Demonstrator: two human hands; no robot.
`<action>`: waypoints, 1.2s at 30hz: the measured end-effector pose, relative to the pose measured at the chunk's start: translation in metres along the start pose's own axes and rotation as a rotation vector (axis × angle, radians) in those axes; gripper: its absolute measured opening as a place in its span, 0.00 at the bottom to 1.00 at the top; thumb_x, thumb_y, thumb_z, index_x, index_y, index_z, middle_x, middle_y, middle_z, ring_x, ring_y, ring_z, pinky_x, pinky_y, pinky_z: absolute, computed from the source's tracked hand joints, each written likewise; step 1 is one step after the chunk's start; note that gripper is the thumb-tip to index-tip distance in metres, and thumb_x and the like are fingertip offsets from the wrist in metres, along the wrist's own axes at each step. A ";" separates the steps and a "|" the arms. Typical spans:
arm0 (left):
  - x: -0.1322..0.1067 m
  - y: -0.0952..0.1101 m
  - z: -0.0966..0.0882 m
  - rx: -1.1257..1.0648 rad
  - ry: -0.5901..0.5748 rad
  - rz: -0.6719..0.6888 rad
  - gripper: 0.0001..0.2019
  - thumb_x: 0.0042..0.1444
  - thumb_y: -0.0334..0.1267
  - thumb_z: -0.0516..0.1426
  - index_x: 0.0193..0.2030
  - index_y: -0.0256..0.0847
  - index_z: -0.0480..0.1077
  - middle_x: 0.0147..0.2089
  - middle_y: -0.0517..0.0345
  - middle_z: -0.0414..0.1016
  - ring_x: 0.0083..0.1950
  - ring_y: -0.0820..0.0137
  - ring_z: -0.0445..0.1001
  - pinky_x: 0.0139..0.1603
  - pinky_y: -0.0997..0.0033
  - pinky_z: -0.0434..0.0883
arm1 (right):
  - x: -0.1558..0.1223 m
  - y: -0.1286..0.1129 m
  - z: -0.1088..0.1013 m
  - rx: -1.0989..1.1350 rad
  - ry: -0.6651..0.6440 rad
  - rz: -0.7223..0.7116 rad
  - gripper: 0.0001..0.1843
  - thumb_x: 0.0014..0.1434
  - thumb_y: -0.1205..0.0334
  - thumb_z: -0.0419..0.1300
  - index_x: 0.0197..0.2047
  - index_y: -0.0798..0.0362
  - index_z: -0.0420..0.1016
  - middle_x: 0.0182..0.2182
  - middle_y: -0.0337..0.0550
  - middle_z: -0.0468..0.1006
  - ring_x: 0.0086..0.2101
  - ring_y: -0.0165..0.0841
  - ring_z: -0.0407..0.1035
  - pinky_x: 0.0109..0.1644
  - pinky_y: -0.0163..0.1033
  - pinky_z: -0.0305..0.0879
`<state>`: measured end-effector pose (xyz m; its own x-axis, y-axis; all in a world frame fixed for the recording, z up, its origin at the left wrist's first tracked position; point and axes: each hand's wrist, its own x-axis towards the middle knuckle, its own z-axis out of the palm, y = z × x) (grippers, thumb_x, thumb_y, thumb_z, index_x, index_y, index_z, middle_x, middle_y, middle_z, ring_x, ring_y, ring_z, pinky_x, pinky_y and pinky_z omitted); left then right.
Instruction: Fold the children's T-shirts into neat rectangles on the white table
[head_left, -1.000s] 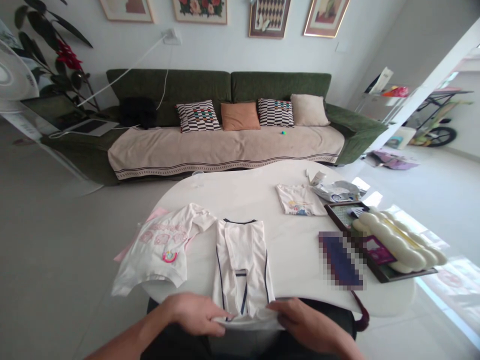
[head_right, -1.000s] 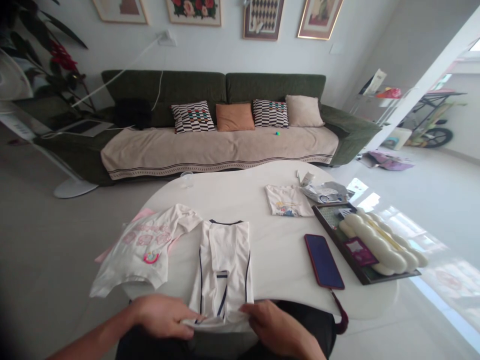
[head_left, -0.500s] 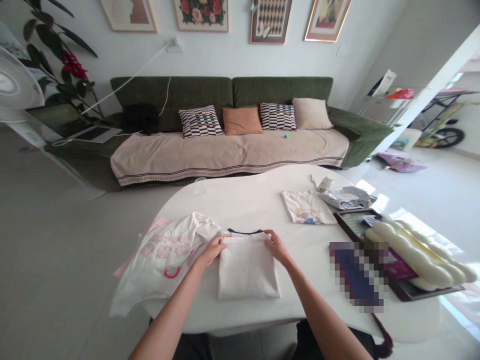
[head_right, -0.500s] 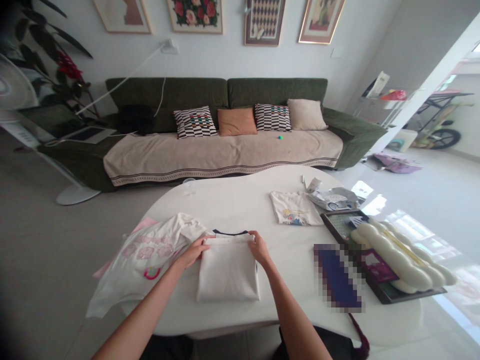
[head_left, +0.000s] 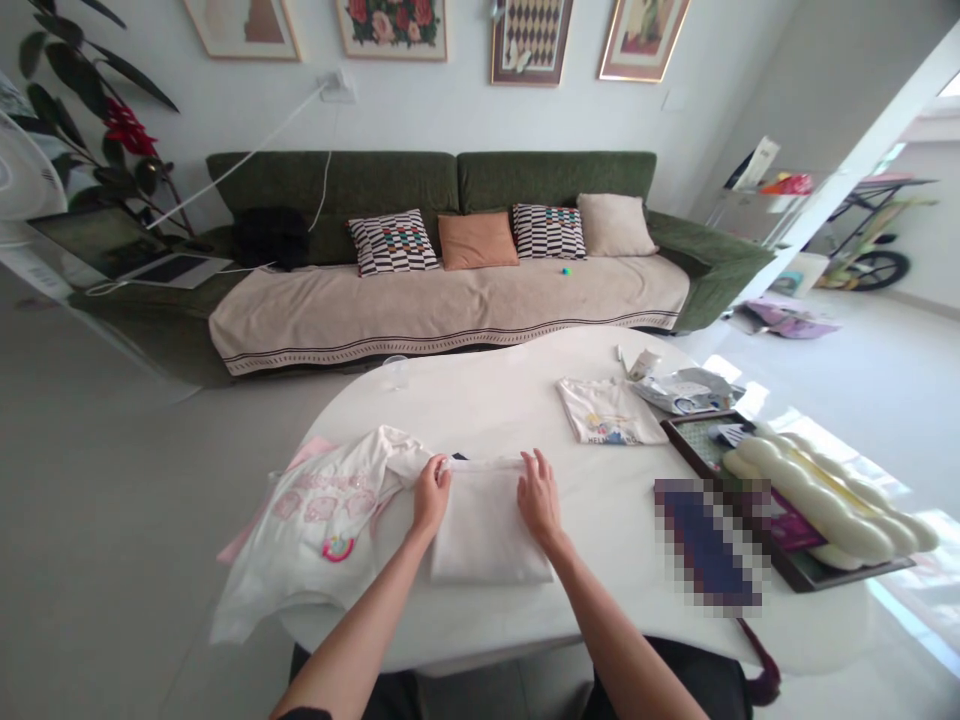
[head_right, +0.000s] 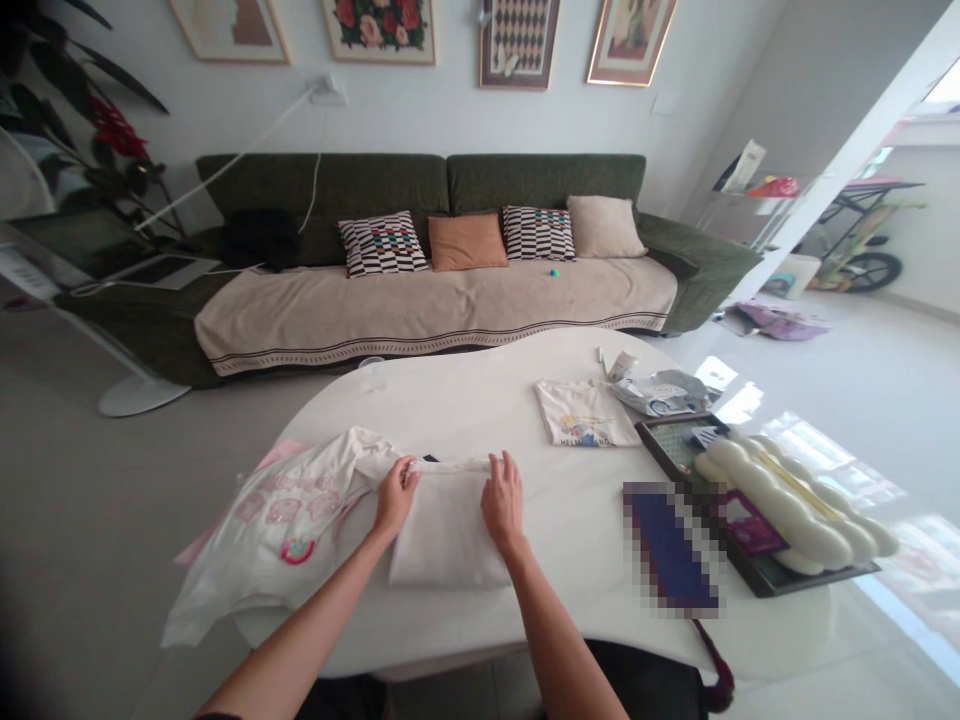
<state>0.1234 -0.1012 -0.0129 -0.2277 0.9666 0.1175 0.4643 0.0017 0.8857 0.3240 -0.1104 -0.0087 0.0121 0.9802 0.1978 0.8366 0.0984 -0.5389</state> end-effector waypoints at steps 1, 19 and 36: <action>-0.001 0.002 0.000 0.006 0.015 0.024 0.13 0.54 0.34 0.50 0.46 0.38 0.65 0.45 0.51 0.72 0.47 0.66 0.70 0.48 0.68 0.65 | -0.003 -0.004 0.002 -0.027 -0.026 -0.036 0.26 0.56 0.72 0.41 0.58 0.58 0.57 0.60 0.51 0.51 0.60 0.37 0.42 0.61 0.45 0.43; -0.006 0.016 -0.006 0.366 0.016 0.347 0.16 0.58 0.33 0.46 0.52 0.41 0.64 0.50 0.50 0.67 0.54 0.65 0.64 0.54 0.62 0.63 | -0.016 -0.009 0.009 -0.297 -0.273 -0.080 0.30 0.61 0.45 0.40 0.64 0.42 0.43 0.65 0.41 0.37 0.62 0.44 0.27 0.58 0.58 0.36; -0.065 0.000 -0.013 0.787 -0.566 0.565 0.28 0.57 0.54 0.46 0.64 0.56 0.44 0.68 0.59 0.39 0.67 0.50 0.36 0.60 0.43 0.45 | -0.016 -0.005 0.011 -0.237 -0.250 -0.093 0.31 0.60 0.43 0.39 0.64 0.42 0.44 0.65 0.41 0.37 0.62 0.43 0.27 0.59 0.57 0.34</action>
<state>0.1271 -0.1671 -0.0147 0.5159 0.8565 0.0142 0.8348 -0.5064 0.2161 0.3136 -0.1248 -0.0188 -0.1800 0.9836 0.0147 0.9319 0.1753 -0.3176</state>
